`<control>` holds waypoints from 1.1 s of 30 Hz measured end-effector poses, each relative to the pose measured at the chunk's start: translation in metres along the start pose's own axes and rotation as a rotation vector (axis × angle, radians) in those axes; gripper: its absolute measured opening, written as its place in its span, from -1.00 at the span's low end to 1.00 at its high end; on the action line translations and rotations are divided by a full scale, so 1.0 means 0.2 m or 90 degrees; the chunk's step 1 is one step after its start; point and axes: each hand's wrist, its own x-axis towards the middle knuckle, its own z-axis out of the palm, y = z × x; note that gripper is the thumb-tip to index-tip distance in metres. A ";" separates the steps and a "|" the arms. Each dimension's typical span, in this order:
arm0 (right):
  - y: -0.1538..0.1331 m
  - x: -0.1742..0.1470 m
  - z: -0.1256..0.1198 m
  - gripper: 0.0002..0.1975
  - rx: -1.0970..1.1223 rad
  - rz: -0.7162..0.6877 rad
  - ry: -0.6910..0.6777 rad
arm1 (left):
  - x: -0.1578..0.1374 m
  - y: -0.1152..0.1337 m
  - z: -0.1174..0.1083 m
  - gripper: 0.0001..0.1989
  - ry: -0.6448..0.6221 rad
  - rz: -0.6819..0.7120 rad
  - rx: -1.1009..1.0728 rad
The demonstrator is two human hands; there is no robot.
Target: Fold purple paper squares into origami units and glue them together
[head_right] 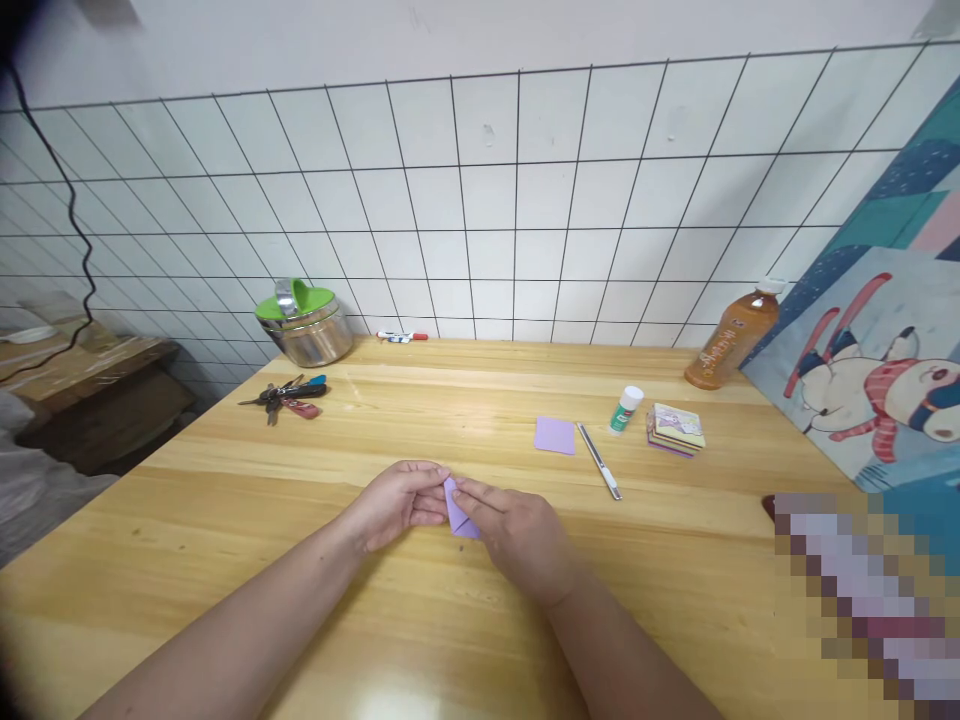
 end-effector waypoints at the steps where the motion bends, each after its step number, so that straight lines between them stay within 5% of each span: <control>1: 0.00 0.00 0.00 -0.53 0.005 0.004 0.002 | 0.00 0.00 0.00 -0.77 0.003 0.003 -0.002; 6: -0.02 0.02 -0.02 -0.62 0.117 0.084 0.026 | 0.01 0.00 0.01 -0.69 0.031 0.045 0.078; 11: 0.01 0.03 0.02 -0.69 0.446 0.398 0.076 | 0.02 -0.06 0.05 -0.62 0.030 0.145 0.242; 14: 0.03 0.04 0.04 -0.67 0.567 0.483 0.047 | 0.02 -0.08 0.08 -0.64 0.014 0.218 0.296; 24: 0.02 0.05 0.06 -0.70 0.583 0.508 0.010 | 0.04 -0.09 0.07 -0.62 0.090 0.280 0.339; 33: 0.02 0.04 0.04 -0.67 0.539 0.462 -0.022 | 0.04 -0.08 0.06 -0.68 0.001 0.189 0.241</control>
